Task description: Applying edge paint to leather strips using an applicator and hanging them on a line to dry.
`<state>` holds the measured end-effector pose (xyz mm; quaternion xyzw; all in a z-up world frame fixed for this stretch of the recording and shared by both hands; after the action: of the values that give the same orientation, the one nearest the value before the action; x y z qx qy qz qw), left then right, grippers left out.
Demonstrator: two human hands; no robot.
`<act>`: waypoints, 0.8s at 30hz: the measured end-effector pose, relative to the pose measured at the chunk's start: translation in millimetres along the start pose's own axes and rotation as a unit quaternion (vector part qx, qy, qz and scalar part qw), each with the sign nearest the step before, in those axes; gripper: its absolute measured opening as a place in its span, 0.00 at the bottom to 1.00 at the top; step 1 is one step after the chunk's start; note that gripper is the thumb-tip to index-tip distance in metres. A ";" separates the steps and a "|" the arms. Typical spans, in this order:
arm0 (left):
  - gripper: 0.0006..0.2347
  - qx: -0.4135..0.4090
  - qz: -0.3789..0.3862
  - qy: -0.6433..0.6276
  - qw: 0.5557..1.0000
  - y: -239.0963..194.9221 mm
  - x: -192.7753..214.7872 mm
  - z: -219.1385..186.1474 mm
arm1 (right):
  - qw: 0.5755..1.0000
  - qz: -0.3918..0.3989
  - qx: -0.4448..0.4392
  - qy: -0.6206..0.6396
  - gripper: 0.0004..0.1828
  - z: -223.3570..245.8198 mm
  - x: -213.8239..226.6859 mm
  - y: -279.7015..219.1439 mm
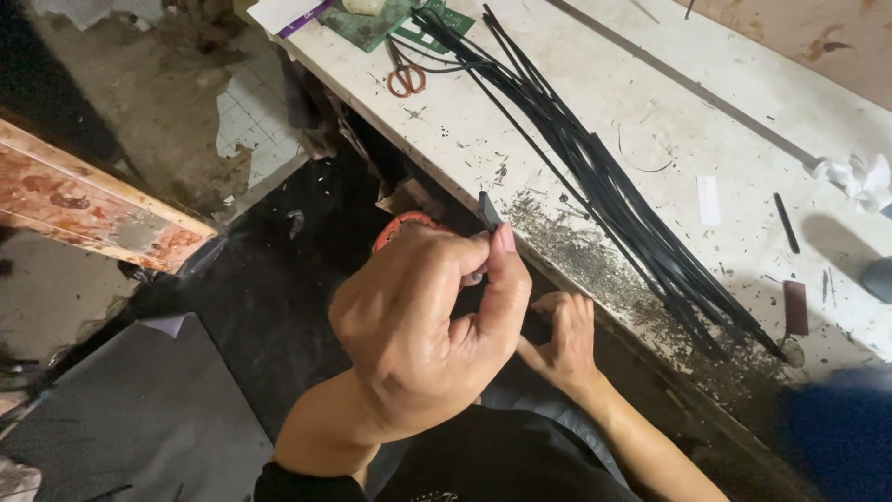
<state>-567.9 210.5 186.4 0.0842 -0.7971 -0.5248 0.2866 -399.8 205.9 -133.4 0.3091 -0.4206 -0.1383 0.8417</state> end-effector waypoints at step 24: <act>0.10 -0.003 -0.020 0.032 0.999 1.5 14.9 13.3 | 0.999 -0.029 0.021 0.004 0.18 24.5 -8.8 24.5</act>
<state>-587.2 215.1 189.4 0.1159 -0.7842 -0.5294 0.3022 -425.3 219.2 -112.1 0.3397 -0.4111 -0.1524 0.8321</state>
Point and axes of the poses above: each hand's wrist, its own y-axis towards the middle knuckle, its own x-axis out of the back of the hand, z = x × y, the point moved 7 cm from there along y, towards the middle knuckle, and after that the axes turned 2 degrees about x, right-handed, at the moved point
